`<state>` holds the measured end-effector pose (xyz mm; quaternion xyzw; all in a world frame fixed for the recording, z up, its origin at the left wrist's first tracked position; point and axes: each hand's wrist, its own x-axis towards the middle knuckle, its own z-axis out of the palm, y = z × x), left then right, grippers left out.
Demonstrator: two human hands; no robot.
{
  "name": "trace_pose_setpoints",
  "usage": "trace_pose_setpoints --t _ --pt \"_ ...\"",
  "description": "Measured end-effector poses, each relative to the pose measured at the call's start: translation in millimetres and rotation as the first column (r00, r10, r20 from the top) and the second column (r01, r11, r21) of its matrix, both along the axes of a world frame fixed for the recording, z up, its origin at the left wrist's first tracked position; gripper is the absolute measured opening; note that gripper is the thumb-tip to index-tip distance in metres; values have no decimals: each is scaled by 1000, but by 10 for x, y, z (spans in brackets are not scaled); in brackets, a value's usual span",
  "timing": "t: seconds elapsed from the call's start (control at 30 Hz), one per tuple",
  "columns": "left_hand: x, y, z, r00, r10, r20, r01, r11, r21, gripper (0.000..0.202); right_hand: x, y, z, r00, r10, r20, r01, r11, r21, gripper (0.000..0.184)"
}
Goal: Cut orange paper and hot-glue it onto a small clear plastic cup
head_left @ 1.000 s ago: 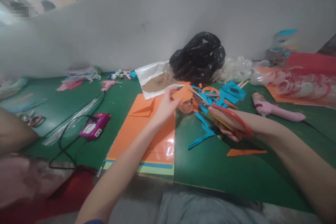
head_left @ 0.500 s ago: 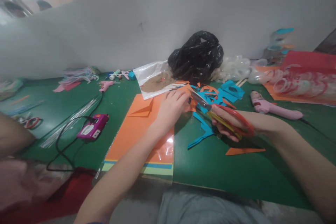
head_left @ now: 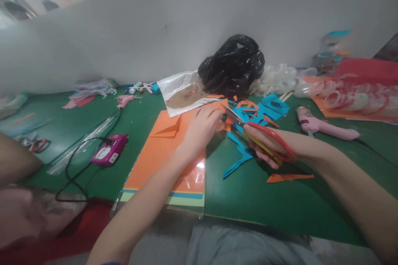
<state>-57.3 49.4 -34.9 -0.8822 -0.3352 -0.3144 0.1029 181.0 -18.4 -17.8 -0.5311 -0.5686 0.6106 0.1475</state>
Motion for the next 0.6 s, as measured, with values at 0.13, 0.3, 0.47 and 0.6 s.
trace_pose_setpoints --t 0.13,0.3,0.47,0.6 --pt "-13 11 -28 1000 7 3 -7 999 33 16 -120 -95 138 999 -54 4 54 998 -14 65" --pt "-27 30 -56 1000 20 2 -20 1000 20 17 -187 -127 190 999 -35 0 35 999 1 66" --pt "-14 22 -54 1000 27 -8 -27 999 32 15 -236 -129 249 998 -35 44 35 999 -5 67" --pt "4 10 -52 998 52 -23 -52 998 38 13 -275 -121 231 996 -83 30 83 996 -17 66"
